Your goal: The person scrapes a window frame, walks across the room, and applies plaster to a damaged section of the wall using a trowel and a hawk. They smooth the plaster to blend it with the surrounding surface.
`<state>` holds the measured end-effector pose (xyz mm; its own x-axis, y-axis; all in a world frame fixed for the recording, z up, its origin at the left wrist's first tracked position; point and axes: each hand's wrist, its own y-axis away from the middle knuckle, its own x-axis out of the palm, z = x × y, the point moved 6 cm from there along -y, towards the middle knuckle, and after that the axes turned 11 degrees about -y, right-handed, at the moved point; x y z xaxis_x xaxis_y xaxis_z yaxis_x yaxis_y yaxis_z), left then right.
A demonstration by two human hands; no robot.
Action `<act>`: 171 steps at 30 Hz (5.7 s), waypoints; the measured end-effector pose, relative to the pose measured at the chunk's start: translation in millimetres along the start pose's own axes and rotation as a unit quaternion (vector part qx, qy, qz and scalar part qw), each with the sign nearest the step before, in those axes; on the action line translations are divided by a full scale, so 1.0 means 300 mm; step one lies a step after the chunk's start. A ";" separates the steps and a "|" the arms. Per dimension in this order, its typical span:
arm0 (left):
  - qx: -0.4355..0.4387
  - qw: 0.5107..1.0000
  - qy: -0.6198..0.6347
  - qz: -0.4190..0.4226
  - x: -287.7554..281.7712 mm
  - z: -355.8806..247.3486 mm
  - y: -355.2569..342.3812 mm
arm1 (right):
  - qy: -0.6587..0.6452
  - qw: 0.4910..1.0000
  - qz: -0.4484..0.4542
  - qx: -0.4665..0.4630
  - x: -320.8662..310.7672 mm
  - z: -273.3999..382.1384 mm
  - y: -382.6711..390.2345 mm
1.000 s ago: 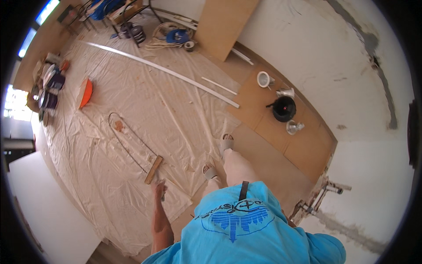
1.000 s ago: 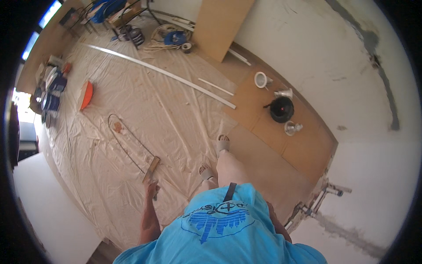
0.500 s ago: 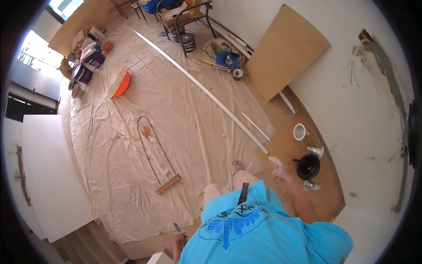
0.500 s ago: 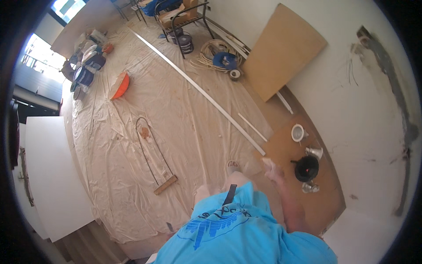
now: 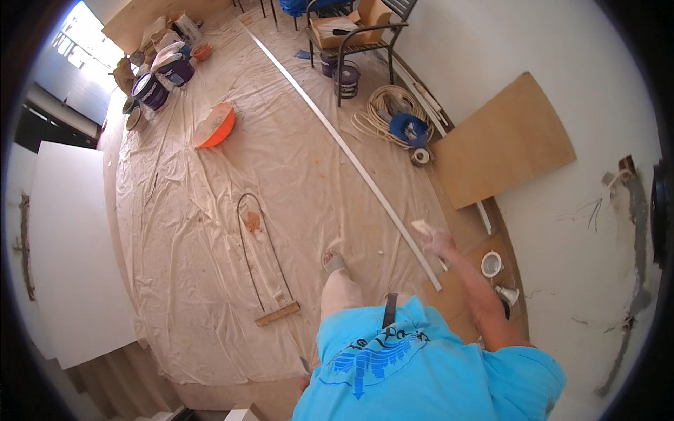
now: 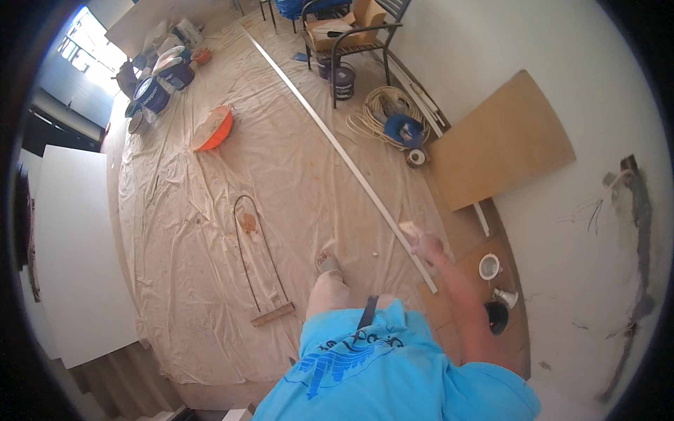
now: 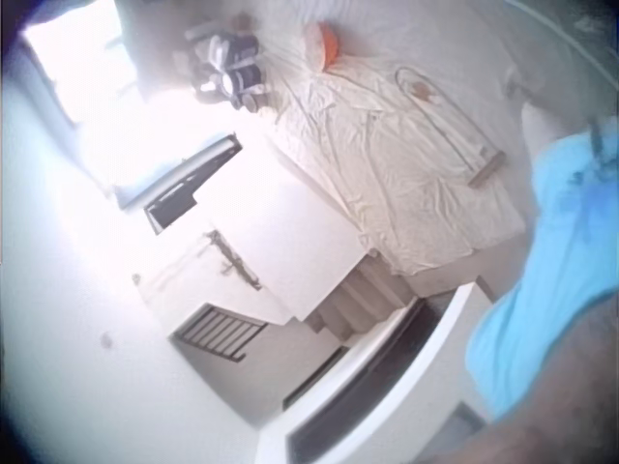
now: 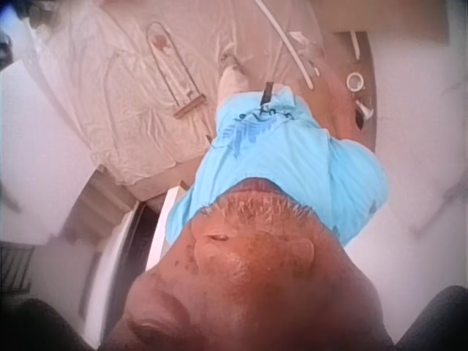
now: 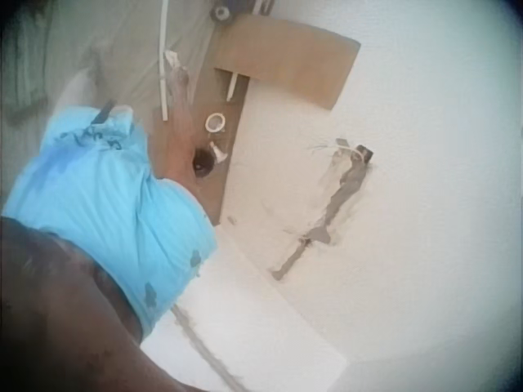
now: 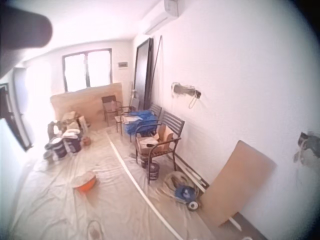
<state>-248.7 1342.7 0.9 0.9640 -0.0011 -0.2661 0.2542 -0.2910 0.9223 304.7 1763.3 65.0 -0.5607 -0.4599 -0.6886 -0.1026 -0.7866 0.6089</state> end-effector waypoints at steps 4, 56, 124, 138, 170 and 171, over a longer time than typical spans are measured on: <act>0.035 0.995 0.081 -0.042 -0.322 -0.345 -0.100 | -0.048 0.997 0.035 0.052 0.133 0.058 0.068; 0.197 0.964 -0.168 -0.063 -1.012 -3.445 -1.093 | -0.241 0.932 -0.003 0.272 -0.205 1.085 -1.097; 0.253 0.807 -0.223 0.484 0.471 -4.357 -0.756 | -0.444 0.794 -0.344 0.232 -0.539 1.321 -1.306; 0.253 0.809 -0.218 0.483 0.793 -4.116 -0.453 | -0.229 0.879 -0.412 0.073 -1.066 1.646 -1.508; 0.694 0.586 -0.393 0.144 1.214 -4.684 -0.833 | -0.461 0.821 -0.288 0.173 -0.442 1.477 -1.522; 0.684 0.584 -0.404 0.167 1.228 -4.673 -0.832 | -0.467 0.815 -0.295 0.176 -0.428 1.456 -1.508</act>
<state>153.0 2756.1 65.6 0.4500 -0.5665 -0.6903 -0.7704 -0.6373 0.0209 64.1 2358.2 49.8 -0.6930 0.5979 -0.4028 -0.7173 -0.5152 0.4692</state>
